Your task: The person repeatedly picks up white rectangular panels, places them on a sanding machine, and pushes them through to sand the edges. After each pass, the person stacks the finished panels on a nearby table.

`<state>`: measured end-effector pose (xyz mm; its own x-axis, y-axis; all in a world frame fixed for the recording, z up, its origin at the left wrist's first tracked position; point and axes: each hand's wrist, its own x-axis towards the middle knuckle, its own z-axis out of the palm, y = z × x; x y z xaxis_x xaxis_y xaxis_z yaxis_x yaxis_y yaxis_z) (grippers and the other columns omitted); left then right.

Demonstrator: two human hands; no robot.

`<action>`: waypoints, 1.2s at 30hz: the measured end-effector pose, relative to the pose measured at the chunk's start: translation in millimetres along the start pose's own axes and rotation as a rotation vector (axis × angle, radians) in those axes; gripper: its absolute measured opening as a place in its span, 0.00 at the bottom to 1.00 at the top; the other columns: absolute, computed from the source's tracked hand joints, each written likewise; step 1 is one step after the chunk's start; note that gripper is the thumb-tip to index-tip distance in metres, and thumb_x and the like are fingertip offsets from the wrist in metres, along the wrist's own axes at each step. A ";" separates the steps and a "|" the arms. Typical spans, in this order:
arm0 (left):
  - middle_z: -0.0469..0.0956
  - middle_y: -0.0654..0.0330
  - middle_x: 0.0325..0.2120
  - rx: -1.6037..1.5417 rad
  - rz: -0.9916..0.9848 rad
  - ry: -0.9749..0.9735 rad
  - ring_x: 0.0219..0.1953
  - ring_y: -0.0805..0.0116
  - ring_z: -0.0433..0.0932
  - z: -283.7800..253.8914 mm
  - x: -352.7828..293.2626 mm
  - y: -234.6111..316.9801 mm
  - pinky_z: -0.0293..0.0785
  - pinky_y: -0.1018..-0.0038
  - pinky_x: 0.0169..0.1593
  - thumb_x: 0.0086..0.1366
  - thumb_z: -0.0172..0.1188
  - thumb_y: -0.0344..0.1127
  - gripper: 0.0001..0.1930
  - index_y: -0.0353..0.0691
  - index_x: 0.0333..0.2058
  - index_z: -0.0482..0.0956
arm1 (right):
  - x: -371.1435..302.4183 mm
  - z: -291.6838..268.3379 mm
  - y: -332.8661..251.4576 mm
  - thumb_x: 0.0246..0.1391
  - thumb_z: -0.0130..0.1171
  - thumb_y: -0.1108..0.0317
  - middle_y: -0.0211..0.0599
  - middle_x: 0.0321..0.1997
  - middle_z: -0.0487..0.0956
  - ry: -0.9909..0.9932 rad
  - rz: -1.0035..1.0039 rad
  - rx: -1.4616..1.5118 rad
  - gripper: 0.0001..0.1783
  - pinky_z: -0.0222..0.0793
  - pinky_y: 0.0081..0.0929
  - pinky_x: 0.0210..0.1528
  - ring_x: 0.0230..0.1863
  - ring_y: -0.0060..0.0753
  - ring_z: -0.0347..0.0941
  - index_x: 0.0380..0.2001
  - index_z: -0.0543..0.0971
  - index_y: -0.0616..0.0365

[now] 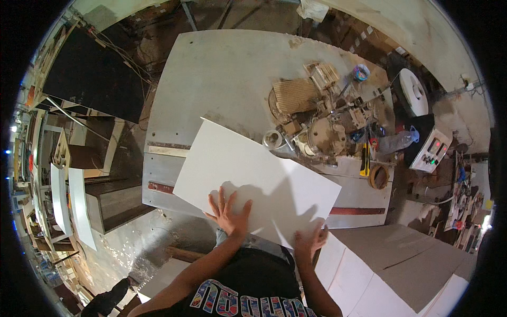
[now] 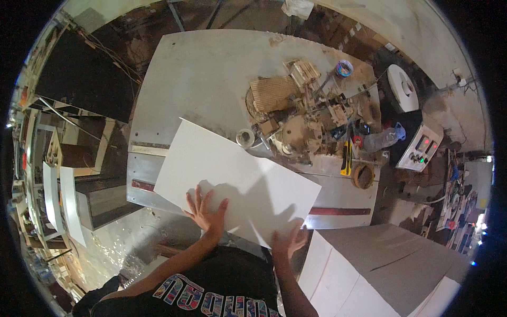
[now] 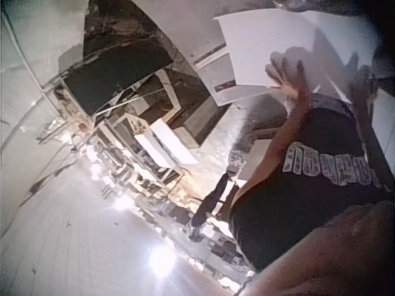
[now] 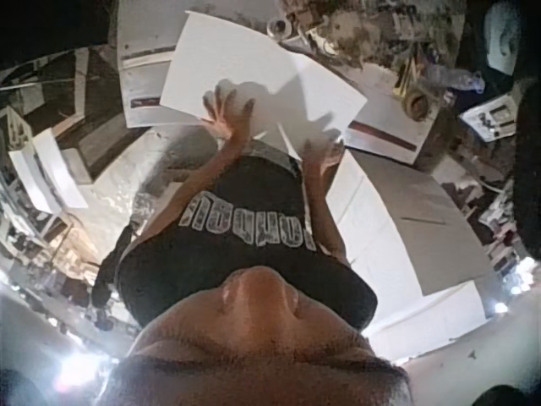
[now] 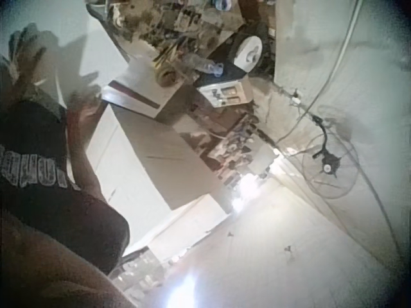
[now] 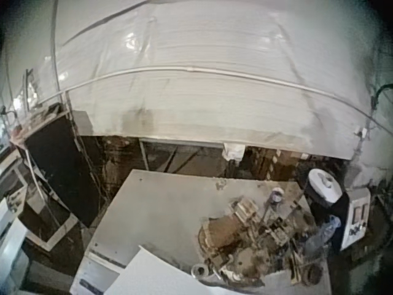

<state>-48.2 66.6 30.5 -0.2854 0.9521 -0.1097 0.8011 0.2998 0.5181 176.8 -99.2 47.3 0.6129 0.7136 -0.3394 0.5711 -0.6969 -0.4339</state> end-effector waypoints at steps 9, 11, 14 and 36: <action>0.69 0.72 0.79 -0.015 -0.099 0.062 0.87 0.46 0.47 -16.2 47.5 -0.5 0.25 0.19 0.80 0.56 0.84 0.57 0.26 0.64 0.54 0.92 | 19.0 6.7 -44.4 0.37 0.90 0.47 0.78 0.89 0.31 -0.168 -0.380 -0.414 0.75 0.40 0.83 0.84 0.87 0.93 0.27 0.86 0.58 0.40; 0.69 0.73 0.79 -0.018 -0.105 0.064 0.87 0.46 0.47 -21.8 57.6 -9.9 0.26 0.19 0.80 0.57 0.83 0.57 0.25 0.64 0.53 0.93 | 19.3 14.0 -47.6 0.34 0.91 0.49 0.78 0.89 0.31 -0.197 -0.395 -0.389 0.74 0.43 0.83 0.84 0.87 0.94 0.26 0.85 0.61 0.41; 0.70 0.73 0.79 -0.016 -0.104 0.061 0.87 0.47 0.47 -31.0 69.5 -24.6 0.26 0.19 0.80 0.59 0.83 0.56 0.23 0.64 0.53 0.93 | 11.4 20.1 -55.9 0.32 0.91 0.53 0.76 0.90 0.32 -0.196 -0.434 -0.325 0.73 0.46 0.82 0.83 0.87 0.95 0.27 0.84 0.63 0.39; 0.67 0.65 0.81 0.001 -0.128 0.182 0.86 0.44 0.52 -76.8 154.0 -117.2 0.31 0.19 0.79 0.60 0.82 0.53 0.33 0.58 0.64 0.87 | 12.8 53.7 -172.4 0.39 0.89 0.43 0.81 0.87 0.43 -0.191 -0.667 -0.344 0.67 0.51 0.90 0.78 0.83 1.04 0.34 0.82 0.68 0.44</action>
<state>-226.4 173.5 18.1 -0.4752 0.8796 -0.0192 0.7525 0.4177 0.5093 56.8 33.9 72.9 -0.0069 0.9686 -0.2486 0.9430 -0.0764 -0.3240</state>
